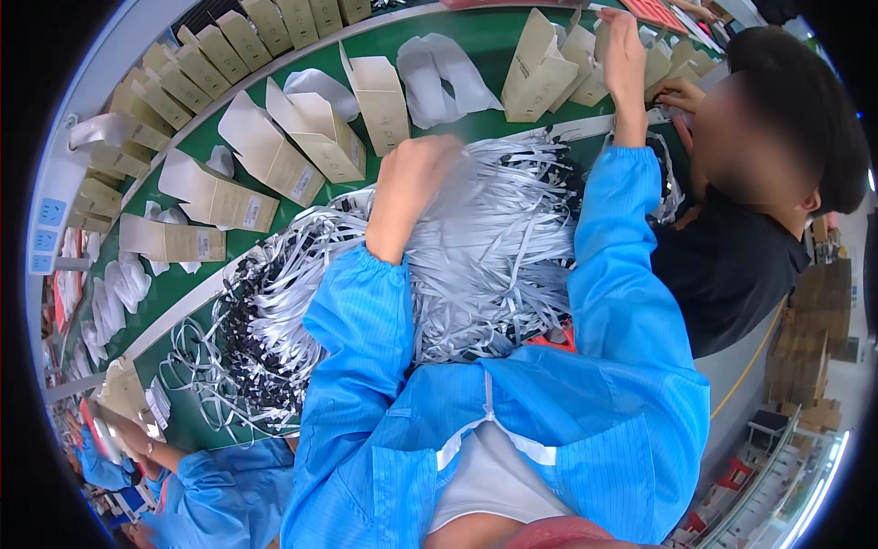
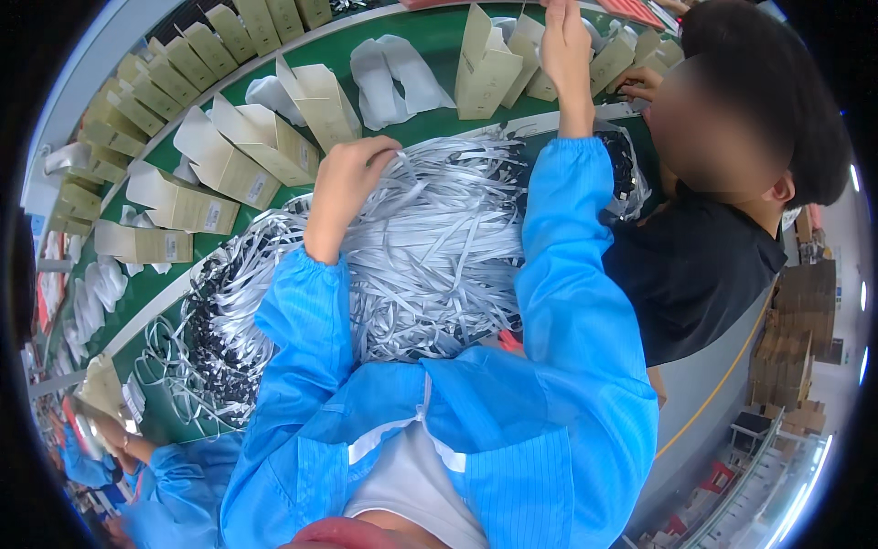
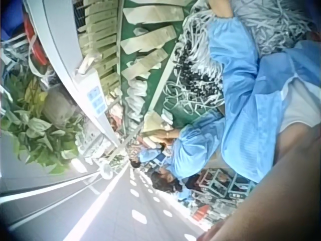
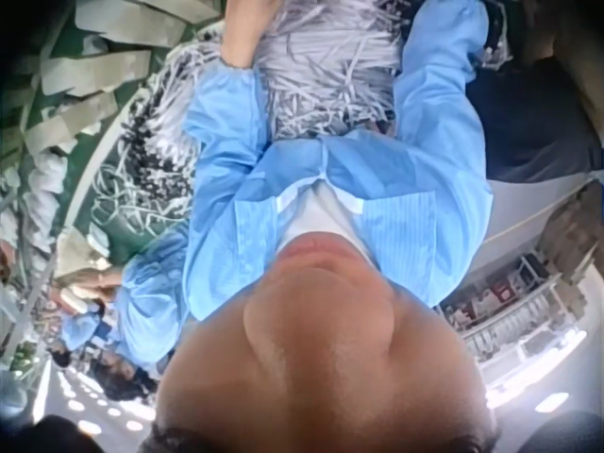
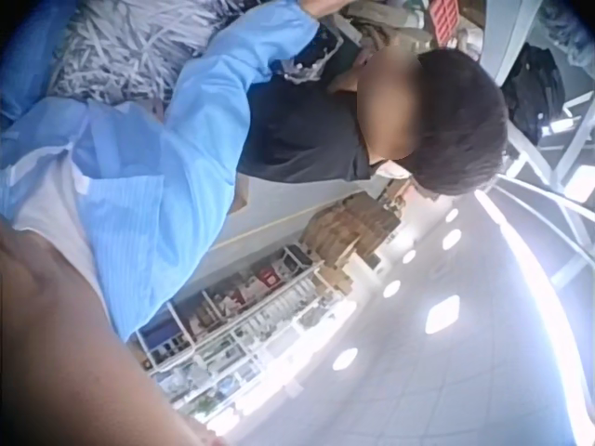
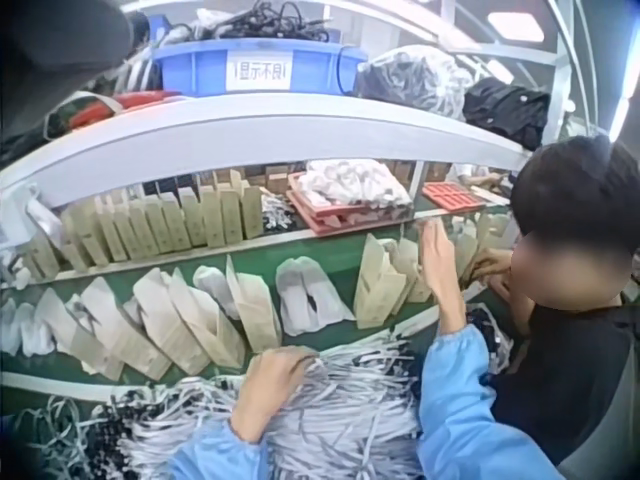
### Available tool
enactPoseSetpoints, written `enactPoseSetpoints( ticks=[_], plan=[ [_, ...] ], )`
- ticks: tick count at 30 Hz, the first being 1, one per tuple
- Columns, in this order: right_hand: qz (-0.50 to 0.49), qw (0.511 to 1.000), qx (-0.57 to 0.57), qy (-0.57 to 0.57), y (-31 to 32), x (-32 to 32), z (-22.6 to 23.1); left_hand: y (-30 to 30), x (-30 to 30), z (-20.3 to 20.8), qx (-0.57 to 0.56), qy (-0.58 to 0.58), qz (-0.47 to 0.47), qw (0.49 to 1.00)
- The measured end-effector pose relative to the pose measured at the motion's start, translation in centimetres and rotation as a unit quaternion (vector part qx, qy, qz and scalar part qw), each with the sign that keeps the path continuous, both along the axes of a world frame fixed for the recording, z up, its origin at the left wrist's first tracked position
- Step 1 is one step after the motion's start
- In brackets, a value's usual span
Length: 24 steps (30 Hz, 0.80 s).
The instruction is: Organizing and packing small white cables on an assembly line.
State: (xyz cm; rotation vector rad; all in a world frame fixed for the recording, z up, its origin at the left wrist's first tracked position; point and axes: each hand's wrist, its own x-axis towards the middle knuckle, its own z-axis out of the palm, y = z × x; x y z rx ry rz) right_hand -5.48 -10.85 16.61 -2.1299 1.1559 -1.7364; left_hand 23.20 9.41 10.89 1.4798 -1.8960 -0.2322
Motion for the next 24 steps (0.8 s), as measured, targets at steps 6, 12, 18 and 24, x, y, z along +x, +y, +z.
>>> enactPoseSetpoints(
  ticks=[6,12,18,24],
  plan=[
    [0.359,0.917,0.174,0.012,11.4,7.7,0.8,3.2,-0.7,4.7,-0.107,0.121,-0.030,0.986],
    [0.691,0.600,0.360,0.184,16.2,14.8,1.5,7.5,0.0,8.4,-0.229,0.252,0.095,0.935],
    [0.597,0.747,0.288,0.059,17.1,13.2,2.5,9.2,6.0,9.5,-0.331,0.387,0.197,0.838],
    [0.654,0.629,0.327,-0.263,14.4,10.2,2.3,5.0,3.1,6.8,0.068,0.344,-0.084,0.933]
  ],
)
